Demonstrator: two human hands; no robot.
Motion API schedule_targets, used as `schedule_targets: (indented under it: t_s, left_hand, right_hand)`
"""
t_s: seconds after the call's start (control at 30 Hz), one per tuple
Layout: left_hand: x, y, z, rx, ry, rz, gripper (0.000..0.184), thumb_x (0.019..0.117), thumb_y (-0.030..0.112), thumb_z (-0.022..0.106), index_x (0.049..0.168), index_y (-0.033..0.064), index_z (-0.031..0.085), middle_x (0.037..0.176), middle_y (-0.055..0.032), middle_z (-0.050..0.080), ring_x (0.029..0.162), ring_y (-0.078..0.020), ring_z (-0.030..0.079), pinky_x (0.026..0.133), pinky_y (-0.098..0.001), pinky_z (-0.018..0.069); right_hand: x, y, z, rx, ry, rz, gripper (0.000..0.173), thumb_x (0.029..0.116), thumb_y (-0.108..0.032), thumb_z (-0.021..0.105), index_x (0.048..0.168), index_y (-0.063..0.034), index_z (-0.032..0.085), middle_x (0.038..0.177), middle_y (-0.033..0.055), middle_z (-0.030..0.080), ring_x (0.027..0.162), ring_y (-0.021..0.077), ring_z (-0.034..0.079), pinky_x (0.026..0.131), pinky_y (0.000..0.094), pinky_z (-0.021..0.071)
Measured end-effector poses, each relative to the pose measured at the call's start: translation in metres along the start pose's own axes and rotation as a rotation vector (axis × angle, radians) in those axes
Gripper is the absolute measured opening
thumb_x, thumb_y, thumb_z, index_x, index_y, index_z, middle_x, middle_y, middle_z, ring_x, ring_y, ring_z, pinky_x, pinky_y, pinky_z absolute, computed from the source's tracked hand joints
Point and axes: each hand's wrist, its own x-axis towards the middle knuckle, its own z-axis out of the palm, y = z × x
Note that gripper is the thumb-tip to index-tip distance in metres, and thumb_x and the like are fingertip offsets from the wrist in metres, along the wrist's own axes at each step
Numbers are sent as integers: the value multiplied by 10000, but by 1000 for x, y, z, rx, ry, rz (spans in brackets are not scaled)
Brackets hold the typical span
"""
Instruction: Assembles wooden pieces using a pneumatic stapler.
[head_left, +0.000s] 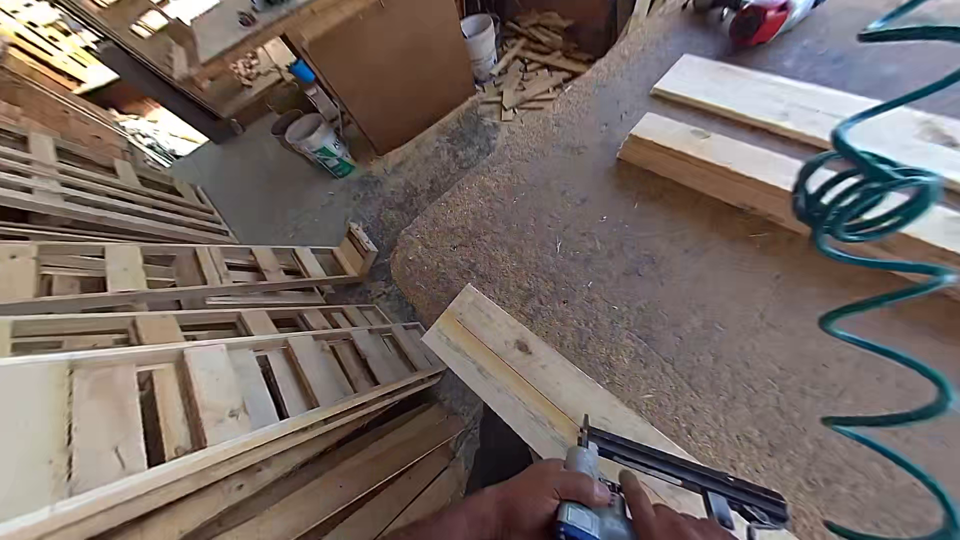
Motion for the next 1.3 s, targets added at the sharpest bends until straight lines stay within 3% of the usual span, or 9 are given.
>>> schedule_targets:
  t_s: [0.13,0.2,0.27,0.33,0.4,0.53,0.83,1.17,1.3]
  left_hand:
    - [-45,80,-78,133,106,-148,718,1042,656,254,1227,54,599,962,-143,733,773,-240,732,660,-382,627]
    - [-73,118,-117,462,402,-120,733,1077,592,173,1213,29,621,897,-120,732,728,-222,725,658,-396,622]
    - [-91,145,-160,830,852,-37,551,1075,502,418,1130,20,680,873,-126,709,790,-264,704,767,-491,594]
    - [-96,157,-208,985,1114,-9,624,965,595,598,1194,16,639,961,-170,693,897,-342,691,834,-587,562]
    - [-92,166,-236,1014,1067,-117,729,943,664,578,1287,21,598,1102,-183,696,1027,-351,689,919,-598,551]
    - [-76,172,-242,1002,742,-149,553,1091,453,398,1132,-14,692,1053,-194,713,1050,-307,687,969,-511,531]
    - [-69,175,-248,1136,714,-288,373,1096,250,443,1185,-25,679,1143,-207,707,1121,-314,678,1029,-481,510]
    - [-67,171,-238,950,820,-223,635,1054,579,396,1012,29,709,874,-141,711,873,-285,705,839,-550,558]
    - [-63,164,-239,948,852,-217,602,1070,542,381,1007,35,700,720,-88,662,655,-235,643,692,-483,559]
  right_hand:
    - [100,-66,-41,157,-295,108,584,917,-397,705,1403,-115,542,979,220,734,900,471,713,759,680,537]
    - [141,-97,-55,250,-359,136,642,900,-478,694,1436,-173,517,1021,186,732,942,431,713,787,658,543]
    - [171,-125,-63,331,-369,135,651,900,-516,673,1434,-184,505,1020,157,728,940,396,717,776,638,553]
    - [197,-147,-73,375,-383,134,641,902,-525,662,1422,-185,504,1027,136,722,949,371,715,783,617,559]
    - [220,-163,-84,389,-401,152,632,911,-524,648,1418,-175,505,1040,127,720,964,359,714,794,604,563]
    - [249,-176,-97,453,-460,191,582,932,-523,631,1373,-157,532,1038,121,709,979,345,706,798,588,560]
    - [261,-181,-100,489,-547,219,595,922,-534,634,1360,-148,517,1050,120,697,1000,340,699,805,569,559]
    - [232,-156,-90,497,-577,267,558,919,-490,646,1322,-127,515,1040,146,691,995,370,695,790,584,548]
    - [215,-141,-81,511,-564,280,551,920,-483,638,1328,-136,511,1035,146,692,984,372,697,779,588,548]
